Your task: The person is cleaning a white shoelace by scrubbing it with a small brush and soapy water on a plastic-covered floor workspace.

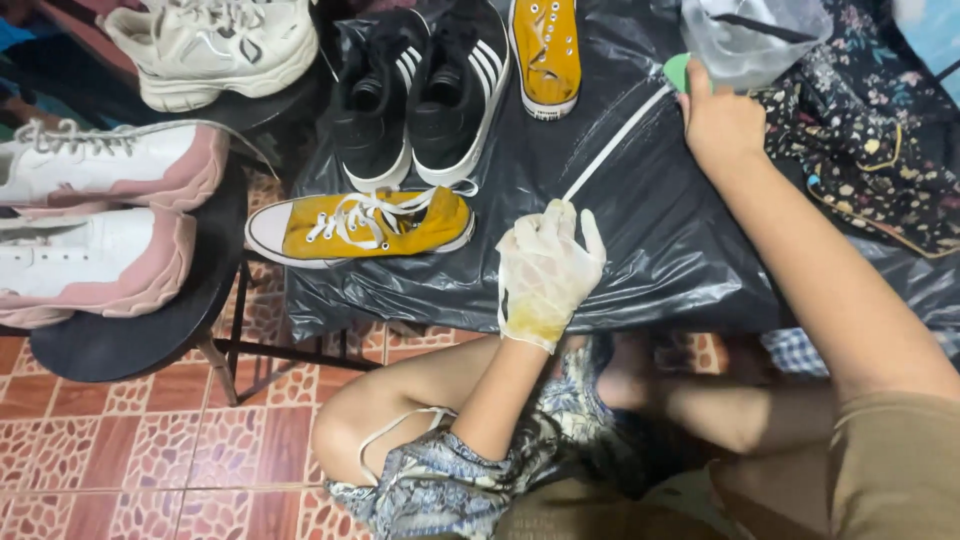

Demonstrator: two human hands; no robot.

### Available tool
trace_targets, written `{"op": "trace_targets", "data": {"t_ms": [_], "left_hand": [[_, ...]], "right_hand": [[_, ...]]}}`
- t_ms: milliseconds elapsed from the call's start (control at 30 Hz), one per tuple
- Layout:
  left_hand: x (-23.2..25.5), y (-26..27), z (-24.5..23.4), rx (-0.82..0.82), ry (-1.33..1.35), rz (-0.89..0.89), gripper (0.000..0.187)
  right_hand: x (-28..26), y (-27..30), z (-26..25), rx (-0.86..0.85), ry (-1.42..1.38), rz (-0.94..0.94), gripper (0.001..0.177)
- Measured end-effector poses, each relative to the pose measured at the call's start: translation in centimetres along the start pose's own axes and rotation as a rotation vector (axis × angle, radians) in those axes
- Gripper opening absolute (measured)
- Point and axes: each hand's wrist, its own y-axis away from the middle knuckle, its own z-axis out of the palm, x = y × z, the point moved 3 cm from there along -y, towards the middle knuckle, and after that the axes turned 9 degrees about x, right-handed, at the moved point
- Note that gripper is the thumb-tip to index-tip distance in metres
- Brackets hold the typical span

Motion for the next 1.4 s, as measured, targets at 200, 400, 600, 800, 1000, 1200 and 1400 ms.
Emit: {"op": "trace_targets", "data": {"t_ms": [200, 400, 600, 800, 1000, 1200, 1400], "left_hand": [[0.5, 0.3, -0.1, -0.026, -0.071, 0.016, 0.025], [1.2, 0.3, 0.4, 0.034, -0.076, 0.011, 0.024], [1.7, 0.5, 0.5, 0.049, -0.075, 0.008, 0.023], [1.7, 0.5, 0.9, 0.042, -0.062, -0.03, 0.019], [-0.2, -1.1, 5.1, -0.532, 0.02, -0.442, 0.04], [-0.8, -1.7, 6.2, -0.675, 0.04, -0.635, 0.033], [-0.6, -1.8, 5.7, -0.577, 0.029, -0.546, 0.035]], "right_hand": [[0.3, 0.1, 1.4, 0.009, 0.019, -0.019, 0.05], [0.7, -0.8, 2.0, -0.045, -0.031, -0.035, 0.052], [0.5, -1.0, 1.6, -0.148, -0.098, 0.009, 0.054], [0.6, -1.3, 3.3, -0.141, -0.076, 0.008, 0.062], [1.4, -3.1, 5.7, -0.347, -0.178, -0.067, 0.055], [3.3, -3.7, -0.4, -0.381, -0.565, 0.017, 0.059], [0.2, -2.5, -9.0, -0.094, -0.795, -0.077, 0.055]]}}
